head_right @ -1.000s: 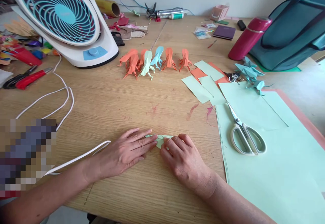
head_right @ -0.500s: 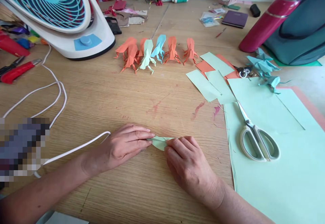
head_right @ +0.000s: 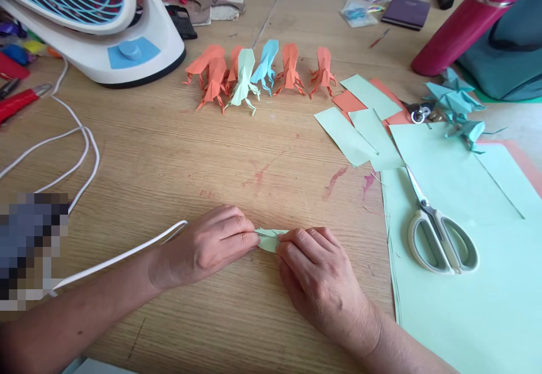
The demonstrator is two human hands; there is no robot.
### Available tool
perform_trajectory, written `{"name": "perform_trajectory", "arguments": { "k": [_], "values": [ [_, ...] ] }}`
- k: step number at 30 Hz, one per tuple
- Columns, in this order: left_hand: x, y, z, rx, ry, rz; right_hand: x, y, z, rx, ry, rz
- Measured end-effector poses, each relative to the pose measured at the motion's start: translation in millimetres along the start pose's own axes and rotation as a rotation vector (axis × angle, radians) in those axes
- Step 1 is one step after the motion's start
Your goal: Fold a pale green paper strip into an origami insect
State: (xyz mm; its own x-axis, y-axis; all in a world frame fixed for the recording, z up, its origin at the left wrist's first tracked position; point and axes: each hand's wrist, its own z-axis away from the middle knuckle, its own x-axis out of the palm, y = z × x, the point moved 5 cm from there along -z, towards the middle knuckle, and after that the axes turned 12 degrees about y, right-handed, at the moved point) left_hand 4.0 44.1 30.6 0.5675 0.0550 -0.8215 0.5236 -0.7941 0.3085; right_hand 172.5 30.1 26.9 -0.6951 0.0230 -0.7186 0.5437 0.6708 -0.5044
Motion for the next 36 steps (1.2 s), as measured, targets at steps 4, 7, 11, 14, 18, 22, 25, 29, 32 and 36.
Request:
{"name": "perform_trajectory", "arguments": {
  "k": [4,7,11,14,18,22,25,29,32,36],
  "values": [
    [-0.2,5,0,0.071,0.031,-0.025,0,-1,2,-0.036,-0.021,0.041],
    [0.4,7,2,0.114,0.038,-0.06,-1,-3,3,-0.082,-0.036,0.078],
    [3.5,8,5,0.124,0.015,-0.078,-2,-5,1,-0.109,-0.041,0.096],
    [4.5,8,5,0.108,0.004,-0.084,-3,-6,-2,-0.103,-0.031,0.093],
    [2.9,8,4,0.08,-0.005,-0.048,-2,-6,-4,-0.053,-0.029,0.077],
    [0.2,8,5,0.042,-0.011,-0.06,-1,-2,-4,0.021,-0.018,0.036],
    [-2.0,8,7,0.016,-0.008,-0.081,0,0,-3,0.049,-0.01,0.019],
    [-4.4,6,10,-0.027,-0.012,-0.075,1,2,-1,0.085,-0.011,0.008],
    [-5.4,5,12,-0.072,-0.008,-0.082,1,3,0,0.109,-0.013,-0.006],
    [-5.0,4,13,-0.113,-0.011,-0.118,1,5,-1,0.136,-0.023,-0.034]
  ]
}}
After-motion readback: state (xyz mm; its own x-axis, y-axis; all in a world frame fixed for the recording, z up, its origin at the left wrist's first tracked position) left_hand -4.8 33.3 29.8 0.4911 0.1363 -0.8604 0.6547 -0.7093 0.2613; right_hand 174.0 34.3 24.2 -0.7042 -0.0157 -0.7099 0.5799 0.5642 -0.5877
